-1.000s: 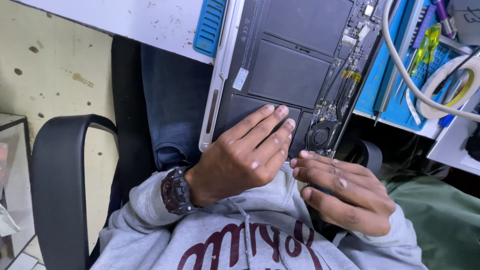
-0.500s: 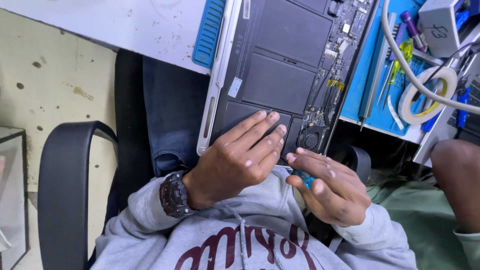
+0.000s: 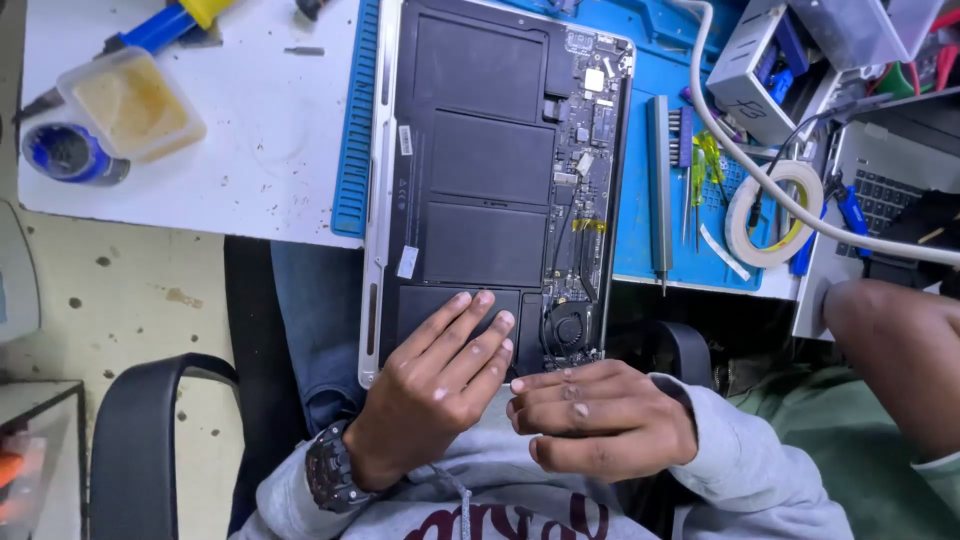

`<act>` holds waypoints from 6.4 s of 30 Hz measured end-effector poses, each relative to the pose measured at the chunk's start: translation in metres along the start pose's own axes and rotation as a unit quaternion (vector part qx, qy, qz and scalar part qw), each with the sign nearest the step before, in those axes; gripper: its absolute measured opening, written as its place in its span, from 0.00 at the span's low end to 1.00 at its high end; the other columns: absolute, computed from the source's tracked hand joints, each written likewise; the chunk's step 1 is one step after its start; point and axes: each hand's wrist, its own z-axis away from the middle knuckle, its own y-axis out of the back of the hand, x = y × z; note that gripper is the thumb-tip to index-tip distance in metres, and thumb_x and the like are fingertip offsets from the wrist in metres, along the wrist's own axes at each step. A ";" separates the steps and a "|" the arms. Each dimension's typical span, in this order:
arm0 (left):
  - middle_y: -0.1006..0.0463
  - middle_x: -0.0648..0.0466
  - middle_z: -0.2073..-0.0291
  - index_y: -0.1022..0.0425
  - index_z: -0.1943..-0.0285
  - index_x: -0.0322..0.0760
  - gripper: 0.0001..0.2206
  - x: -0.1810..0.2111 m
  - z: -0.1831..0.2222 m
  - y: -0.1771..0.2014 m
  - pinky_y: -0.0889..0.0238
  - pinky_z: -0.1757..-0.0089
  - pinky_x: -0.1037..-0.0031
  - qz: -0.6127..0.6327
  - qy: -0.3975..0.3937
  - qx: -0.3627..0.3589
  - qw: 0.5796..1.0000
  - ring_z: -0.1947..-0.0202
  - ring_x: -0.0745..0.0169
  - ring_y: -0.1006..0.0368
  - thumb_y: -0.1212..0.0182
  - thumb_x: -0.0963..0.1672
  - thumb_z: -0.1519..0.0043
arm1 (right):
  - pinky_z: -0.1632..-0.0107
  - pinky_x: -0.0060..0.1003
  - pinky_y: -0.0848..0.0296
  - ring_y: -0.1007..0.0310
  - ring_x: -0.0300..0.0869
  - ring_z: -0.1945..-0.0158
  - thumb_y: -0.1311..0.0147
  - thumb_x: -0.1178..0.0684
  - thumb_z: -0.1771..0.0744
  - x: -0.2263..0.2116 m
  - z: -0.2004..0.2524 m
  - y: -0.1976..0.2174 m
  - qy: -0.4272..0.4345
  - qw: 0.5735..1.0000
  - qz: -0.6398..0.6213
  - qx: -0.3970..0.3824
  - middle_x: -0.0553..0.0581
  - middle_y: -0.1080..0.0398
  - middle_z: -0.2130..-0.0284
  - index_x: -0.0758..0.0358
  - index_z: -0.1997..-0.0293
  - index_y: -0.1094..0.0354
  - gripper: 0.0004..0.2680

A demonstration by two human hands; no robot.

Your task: Disassembling a laptop by unscrewing internal components and manipulating parts like the battery and connectors.

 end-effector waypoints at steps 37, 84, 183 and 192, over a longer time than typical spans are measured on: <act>0.19 0.38 0.47 0.18 0.53 0.26 0.10 0.004 0.008 -0.008 0.35 0.40 0.50 0.018 0.020 0.001 1.000 0.41 0.34 0.25 0.45 0.34 0.36 | 0.43 0.51 0.13 0.14 0.53 0.53 0.40 0.64 0.33 -0.021 0.020 -0.020 -0.047 0.973 0.198 0.109 0.69 0.21 0.57 0.74 0.45 0.34 0.12; 0.19 0.39 0.47 0.17 0.52 0.28 0.11 0.005 0.012 -0.016 0.35 0.40 0.49 0.031 0.048 -0.009 0.998 0.42 0.35 0.25 0.40 0.33 0.40 | 0.46 0.51 0.12 0.14 0.51 0.57 0.37 0.62 0.33 -0.024 0.028 -0.024 -0.045 0.966 0.234 0.106 0.68 0.21 0.60 0.72 0.48 0.34 0.11; 0.18 0.41 0.47 0.23 0.44 0.21 0.16 -0.003 0.028 -0.038 0.37 0.38 0.50 0.062 0.071 0.013 0.995 0.40 0.36 0.27 0.38 0.37 0.40 | 0.29 0.64 0.29 0.29 0.65 0.34 0.68 0.53 0.24 -0.039 0.002 0.000 -0.081 0.996 0.040 -0.022 0.76 0.33 0.40 0.75 0.37 0.38 0.15; 0.19 0.39 0.47 0.17 0.52 0.27 0.16 0.000 0.018 -0.026 0.37 0.40 0.47 0.049 0.055 -0.015 0.997 0.42 0.34 0.26 0.45 0.31 0.45 | 0.49 0.51 0.14 0.17 0.57 0.61 0.59 0.61 0.27 -0.022 -0.003 -0.002 0.000 0.992 0.115 0.059 0.70 0.24 0.63 0.77 0.56 0.30 0.10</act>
